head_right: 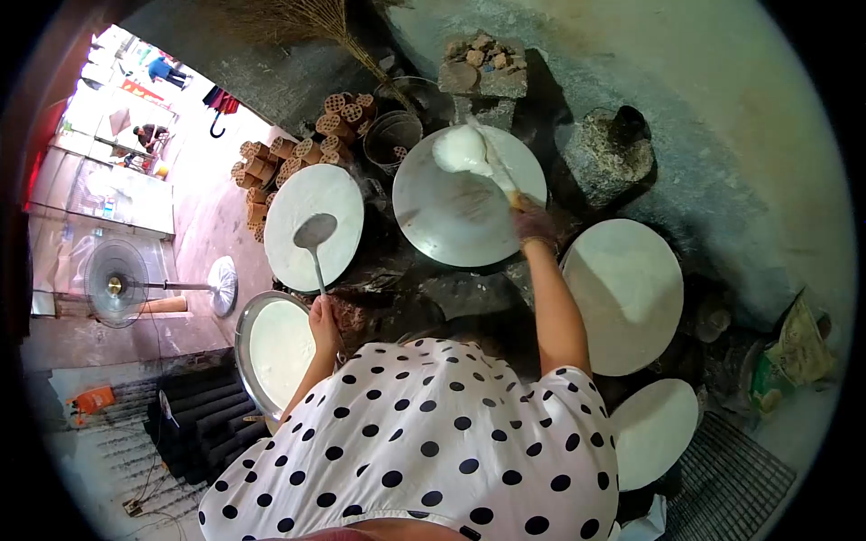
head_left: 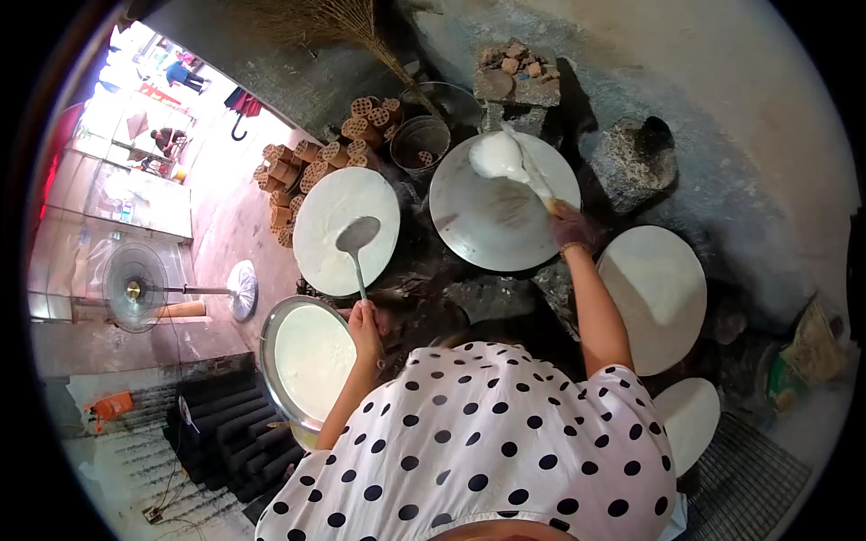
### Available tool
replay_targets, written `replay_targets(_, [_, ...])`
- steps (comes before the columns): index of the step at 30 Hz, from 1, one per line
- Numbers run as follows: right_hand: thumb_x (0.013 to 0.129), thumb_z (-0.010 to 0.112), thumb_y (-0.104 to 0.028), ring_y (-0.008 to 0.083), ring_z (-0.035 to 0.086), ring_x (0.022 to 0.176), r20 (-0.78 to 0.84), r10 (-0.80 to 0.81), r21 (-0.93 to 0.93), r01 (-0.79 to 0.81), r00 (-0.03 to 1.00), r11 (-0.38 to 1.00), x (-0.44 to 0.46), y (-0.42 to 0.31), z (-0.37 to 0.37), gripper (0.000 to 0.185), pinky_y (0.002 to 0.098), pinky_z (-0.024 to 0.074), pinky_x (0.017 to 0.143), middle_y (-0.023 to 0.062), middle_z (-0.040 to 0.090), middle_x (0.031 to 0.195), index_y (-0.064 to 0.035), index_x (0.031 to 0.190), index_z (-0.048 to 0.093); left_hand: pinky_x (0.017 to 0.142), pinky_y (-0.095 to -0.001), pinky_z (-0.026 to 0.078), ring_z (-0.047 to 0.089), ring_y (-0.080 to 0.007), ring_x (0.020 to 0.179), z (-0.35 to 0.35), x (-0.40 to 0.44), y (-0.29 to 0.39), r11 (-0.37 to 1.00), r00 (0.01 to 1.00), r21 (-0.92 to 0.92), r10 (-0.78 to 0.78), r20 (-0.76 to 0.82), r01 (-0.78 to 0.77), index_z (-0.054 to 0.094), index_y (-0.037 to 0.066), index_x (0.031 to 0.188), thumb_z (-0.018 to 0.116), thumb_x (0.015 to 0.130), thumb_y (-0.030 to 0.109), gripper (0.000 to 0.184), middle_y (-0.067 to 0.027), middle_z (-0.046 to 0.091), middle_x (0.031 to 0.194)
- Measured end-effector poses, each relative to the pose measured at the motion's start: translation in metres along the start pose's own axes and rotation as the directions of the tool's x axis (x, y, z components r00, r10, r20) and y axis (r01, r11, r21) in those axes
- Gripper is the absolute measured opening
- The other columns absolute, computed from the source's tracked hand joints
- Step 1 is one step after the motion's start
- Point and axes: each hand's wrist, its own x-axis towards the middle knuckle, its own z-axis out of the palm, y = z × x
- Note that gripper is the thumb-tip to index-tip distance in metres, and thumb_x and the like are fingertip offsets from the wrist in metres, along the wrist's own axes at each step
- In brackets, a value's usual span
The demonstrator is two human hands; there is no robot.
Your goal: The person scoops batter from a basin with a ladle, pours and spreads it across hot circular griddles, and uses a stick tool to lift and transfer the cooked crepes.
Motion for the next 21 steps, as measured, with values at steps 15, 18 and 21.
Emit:
replay_targets(15, [0.084,0.058,-0.035,0.0303,0.056,0.113,0.144,-0.048,-0.123,0.066,0.988,0.99,0.013,-0.013,-0.015,0.042,0.0357,0.0406,0.101,0.012,0.061,0.121,-0.0176,0.122,0.061,0.045,-0.0298,0.033,0.041,-0.0104,0.047,-0.114,-0.086,-0.146,0.799,0.963,0.547,-0.265,-0.054,0.25,0.051,0.007,0.065,0.044,0.098,0.038,0.046,0.0008,0.047,0.053])
replay_targets(18, [0.083,0.059,-0.036,0.0305,0.056,0.113,0.262,-0.004,-0.37,0.104,0.965,0.923,-0.002,-0.051,-0.014,0.046,0.036,0.0417,0.099,0.0132,0.06,0.123,-0.0185,0.126,0.058,0.047,-0.0292,0.035,0.045,-0.0104,0.049,-0.127,-0.097,-0.168,0.75,0.936,0.574,-0.338,-0.097,0.33,0.052,0.006,0.065,0.045,0.097,0.037,0.045,-0.0005,0.05,0.054])
replay_targets(21, [0.079,0.063,-0.042,0.0322,0.056,0.113,0.433,-0.131,-0.046,0.166,0.892,0.985,-0.002,-0.038,-0.019,0.053,0.0372,0.0438,0.095,0.0144,0.061,0.12,-0.0259,0.129,0.055,0.049,-0.032,0.039,0.049,-0.0139,0.05,-0.145,-0.102,-0.205,0.84,0.918,0.374,-0.382,-0.107,0.393,0.054,0.005,0.065,0.043,0.097,0.038,0.047,-0.0028,0.054,0.055])
